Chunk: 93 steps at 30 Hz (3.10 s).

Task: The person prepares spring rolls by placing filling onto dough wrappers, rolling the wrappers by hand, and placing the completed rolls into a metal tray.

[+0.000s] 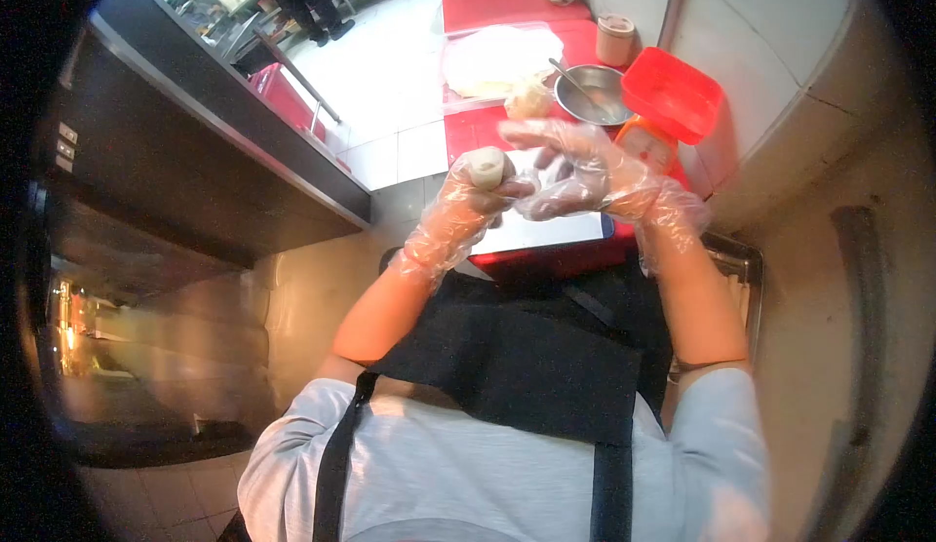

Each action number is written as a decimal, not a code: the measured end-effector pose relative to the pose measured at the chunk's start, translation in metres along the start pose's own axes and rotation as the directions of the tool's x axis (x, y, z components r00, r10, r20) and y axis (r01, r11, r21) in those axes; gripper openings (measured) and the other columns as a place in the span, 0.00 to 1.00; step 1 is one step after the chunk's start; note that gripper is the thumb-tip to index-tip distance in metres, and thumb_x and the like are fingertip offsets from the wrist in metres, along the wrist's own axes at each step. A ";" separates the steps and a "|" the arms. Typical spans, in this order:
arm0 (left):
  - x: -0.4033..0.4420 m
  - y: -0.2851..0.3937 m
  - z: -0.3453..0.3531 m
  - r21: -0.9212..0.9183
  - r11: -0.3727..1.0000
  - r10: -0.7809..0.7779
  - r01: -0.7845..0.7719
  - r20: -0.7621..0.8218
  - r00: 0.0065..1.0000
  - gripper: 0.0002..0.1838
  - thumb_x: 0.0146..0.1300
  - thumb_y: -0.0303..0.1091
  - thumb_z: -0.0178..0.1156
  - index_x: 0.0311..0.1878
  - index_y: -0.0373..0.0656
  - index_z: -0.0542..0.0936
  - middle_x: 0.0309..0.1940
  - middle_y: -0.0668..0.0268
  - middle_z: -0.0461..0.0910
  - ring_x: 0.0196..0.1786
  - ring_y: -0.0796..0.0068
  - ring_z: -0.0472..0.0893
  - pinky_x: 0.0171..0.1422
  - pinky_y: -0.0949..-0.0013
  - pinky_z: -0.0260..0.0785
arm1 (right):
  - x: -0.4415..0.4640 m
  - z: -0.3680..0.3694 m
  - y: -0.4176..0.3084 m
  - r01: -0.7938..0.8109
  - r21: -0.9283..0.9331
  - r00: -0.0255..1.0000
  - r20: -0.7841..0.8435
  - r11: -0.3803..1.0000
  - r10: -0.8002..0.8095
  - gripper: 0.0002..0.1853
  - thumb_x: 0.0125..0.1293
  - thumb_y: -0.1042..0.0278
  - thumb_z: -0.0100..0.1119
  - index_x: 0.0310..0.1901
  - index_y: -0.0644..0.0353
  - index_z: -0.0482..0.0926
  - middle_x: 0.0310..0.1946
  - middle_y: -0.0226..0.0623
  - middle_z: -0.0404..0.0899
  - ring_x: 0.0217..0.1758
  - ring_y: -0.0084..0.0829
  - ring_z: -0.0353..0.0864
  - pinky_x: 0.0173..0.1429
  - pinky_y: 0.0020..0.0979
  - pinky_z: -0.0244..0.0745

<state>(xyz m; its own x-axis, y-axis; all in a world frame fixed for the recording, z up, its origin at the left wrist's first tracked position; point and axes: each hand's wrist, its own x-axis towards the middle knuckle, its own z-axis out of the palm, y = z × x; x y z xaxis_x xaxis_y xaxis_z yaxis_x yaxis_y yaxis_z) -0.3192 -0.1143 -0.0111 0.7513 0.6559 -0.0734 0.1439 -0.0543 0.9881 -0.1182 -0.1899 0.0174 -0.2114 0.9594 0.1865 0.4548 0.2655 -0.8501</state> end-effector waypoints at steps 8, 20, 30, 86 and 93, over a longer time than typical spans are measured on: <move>0.008 -0.039 0.008 0.218 0.941 0.287 -0.258 -0.115 0.951 0.33 0.54 0.35 0.79 0.62 0.41 0.75 0.56 0.62 0.81 0.56 0.71 0.80 0.60 0.65 0.75 | 0.026 0.022 -0.051 0.362 -0.523 0.927 0.119 0.772 -0.354 0.08 0.55 0.70 0.70 0.36 0.58 0.81 0.33 0.42 0.81 0.37 0.42 0.83 0.48 0.37 0.79; 0.007 -0.030 0.009 0.440 0.851 0.361 -0.287 -0.092 0.928 0.28 0.57 0.45 0.76 0.56 0.43 0.79 0.46 0.60 0.84 0.48 0.68 0.83 0.52 0.64 0.76 | 0.031 0.013 -0.041 0.468 -0.678 0.881 0.311 0.566 -0.356 0.08 0.56 0.75 0.68 0.30 0.58 0.75 0.30 0.40 0.76 0.36 0.42 0.80 0.42 0.37 0.76; 0.002 -0.037 0.017 -0.086 0.967 0.229 -0.241 -0.130 0.965 0.22 0.60 0.42 0.75 0.52 0.40 0.83 0.43 0.63 0.86 0.43 0.74 0.83 0.47 0.69 0.76 | 0.031 0.015 -0.058 0.169 -0.463 0.984 0.028 0.870 -0.176 0.05 0.55 0.74 0.69 0.32 0.57 0.81 0.28 0.41 0.80 0.33 0.40 0.82 0.43 0.38 0.77; 0.145 -0.194 0.002 0.829 0.495 0.302 -0.261 0.118 0.946 0.25 0.66 0.41 0.60 0.65 0.46 0.75 0.59 0.50 0.76 0.61 0.50 0.77 0.65 0.51 0.70 | 0.039 0.063 0.251 -0.282 -0.800 0.941 -0.339 0.530 -0.011 0.20 0.60 0.47 0.63 0.51 0.43 0.83 0.42 0.34 0.84 0.49 0.39 0.82 0.54 0.45 0.75; 0.044 -0.187 -0.006 0.907 0.320 0.259 -0.274 0.194 0.946 0.23 0.64 0.36 0.58 0.63 0.42 0.76 0.51 0.54 0.78 0.58 0.52 0.77 0.65 0.50 0.68 | -0.040 0.099 0.190 -0.203 -0.782 0.976 -0.207 0.590 0.062 0.23 0.61 0.48 0.62 0.55 0.50 0.80 0.45 0.36 0.81 0.51 0.43 0.80 0.53 0.49 0.71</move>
<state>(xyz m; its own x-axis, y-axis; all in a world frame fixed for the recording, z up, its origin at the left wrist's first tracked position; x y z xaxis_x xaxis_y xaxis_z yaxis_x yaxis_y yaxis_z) -0.3173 -0.0706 -0.1979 0.8731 0.4604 0.1605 0.4246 -0.8797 0.2142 -0.1092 -0.1877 -0.2006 0.0005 0.9729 0.2313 0.9874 0.0361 -0.1539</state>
